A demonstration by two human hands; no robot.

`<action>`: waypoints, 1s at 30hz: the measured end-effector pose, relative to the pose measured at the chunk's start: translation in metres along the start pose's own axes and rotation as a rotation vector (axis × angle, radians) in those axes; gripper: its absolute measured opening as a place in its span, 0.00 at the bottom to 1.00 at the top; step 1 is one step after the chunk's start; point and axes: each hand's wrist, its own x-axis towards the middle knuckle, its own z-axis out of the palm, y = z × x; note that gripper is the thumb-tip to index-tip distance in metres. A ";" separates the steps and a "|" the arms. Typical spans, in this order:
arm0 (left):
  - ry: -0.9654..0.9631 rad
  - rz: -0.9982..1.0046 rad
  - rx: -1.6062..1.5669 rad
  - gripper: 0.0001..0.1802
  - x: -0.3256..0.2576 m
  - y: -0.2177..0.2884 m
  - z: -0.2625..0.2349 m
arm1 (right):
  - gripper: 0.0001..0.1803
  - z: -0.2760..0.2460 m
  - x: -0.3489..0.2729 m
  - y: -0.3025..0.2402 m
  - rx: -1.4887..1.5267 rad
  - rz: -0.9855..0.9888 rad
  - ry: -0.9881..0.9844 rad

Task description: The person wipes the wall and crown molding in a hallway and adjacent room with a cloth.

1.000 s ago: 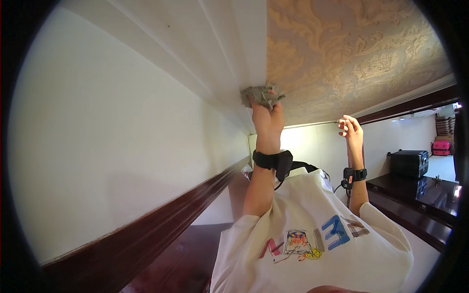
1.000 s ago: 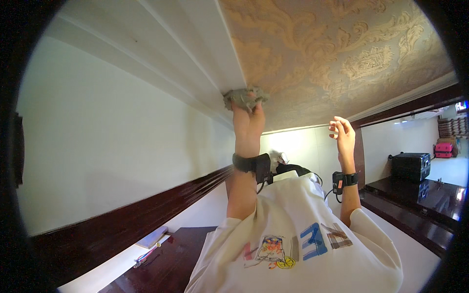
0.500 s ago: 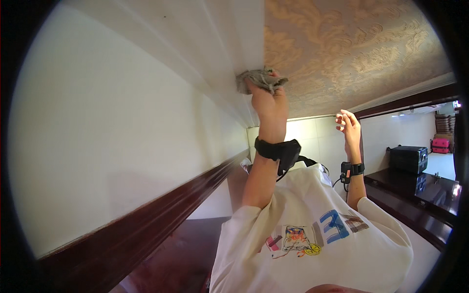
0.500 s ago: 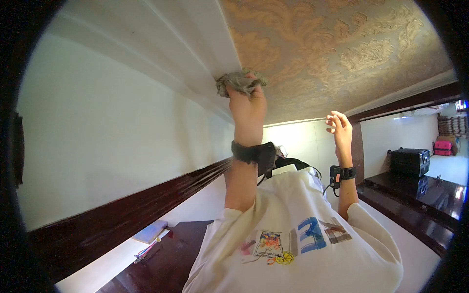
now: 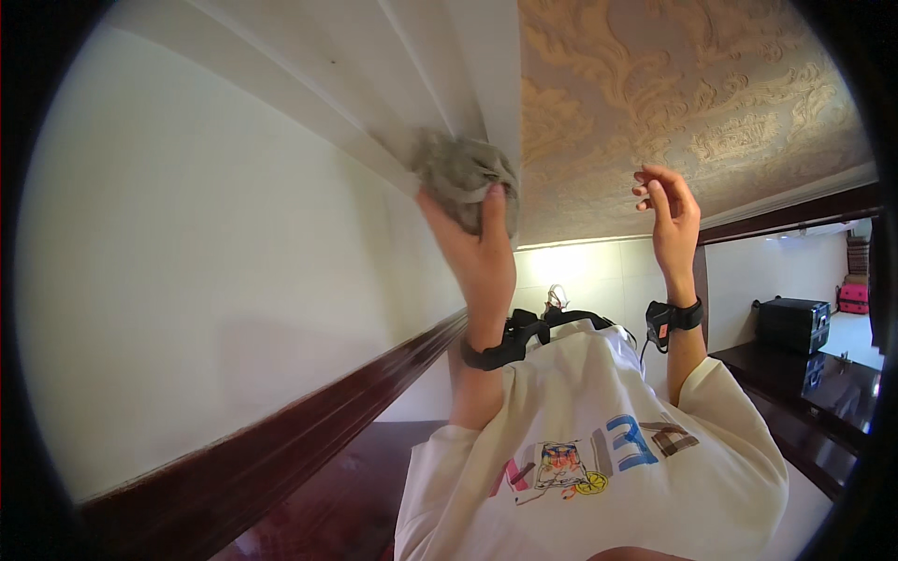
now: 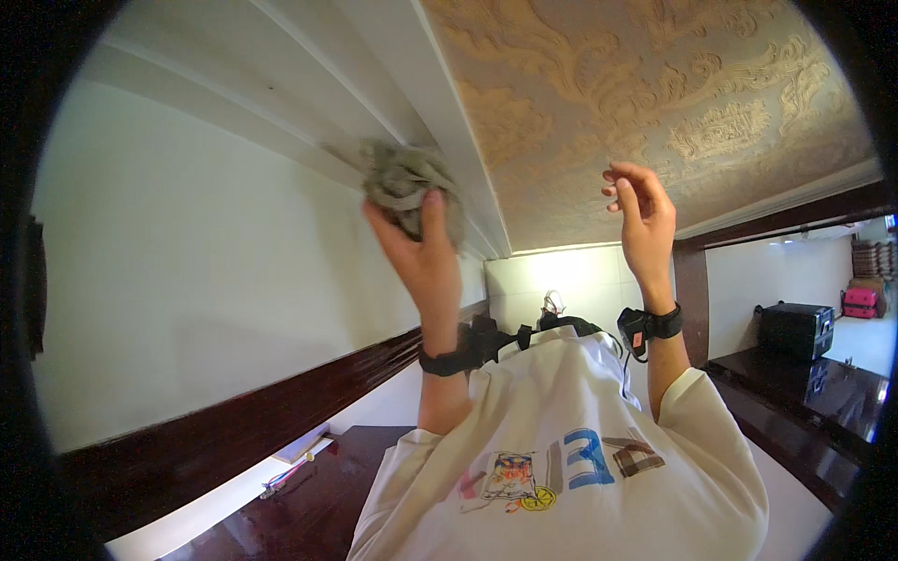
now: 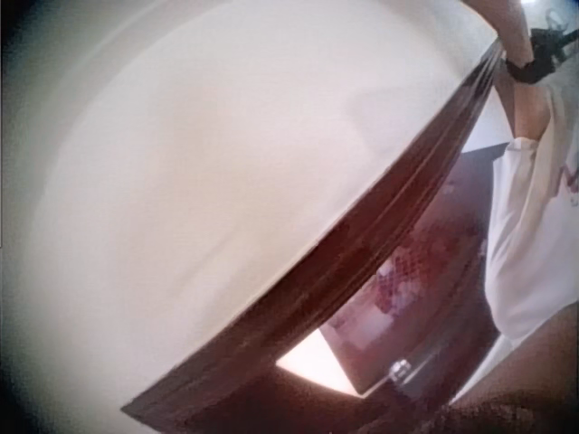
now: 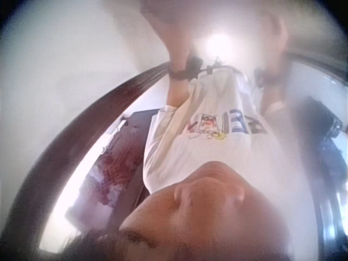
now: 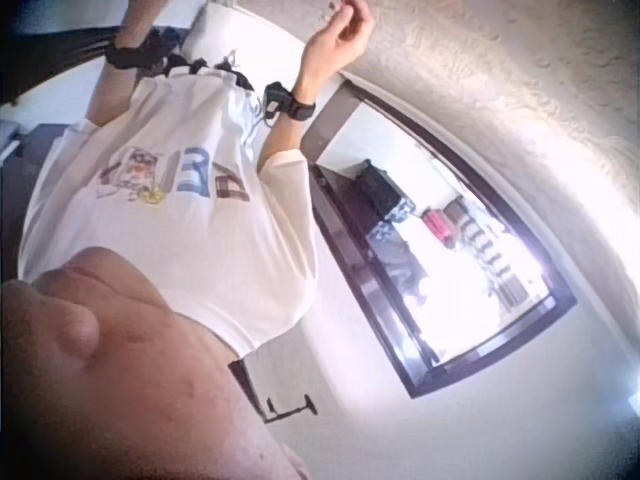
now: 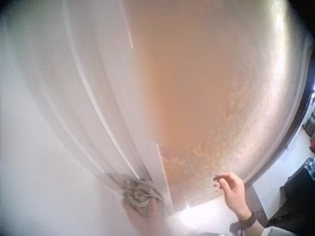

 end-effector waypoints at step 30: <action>0.540 0.799 0.358 0.26 0.102 0.154 -0.056 | 0.15 0.021 -0.005 -0.008 0.106 0.063 -0.122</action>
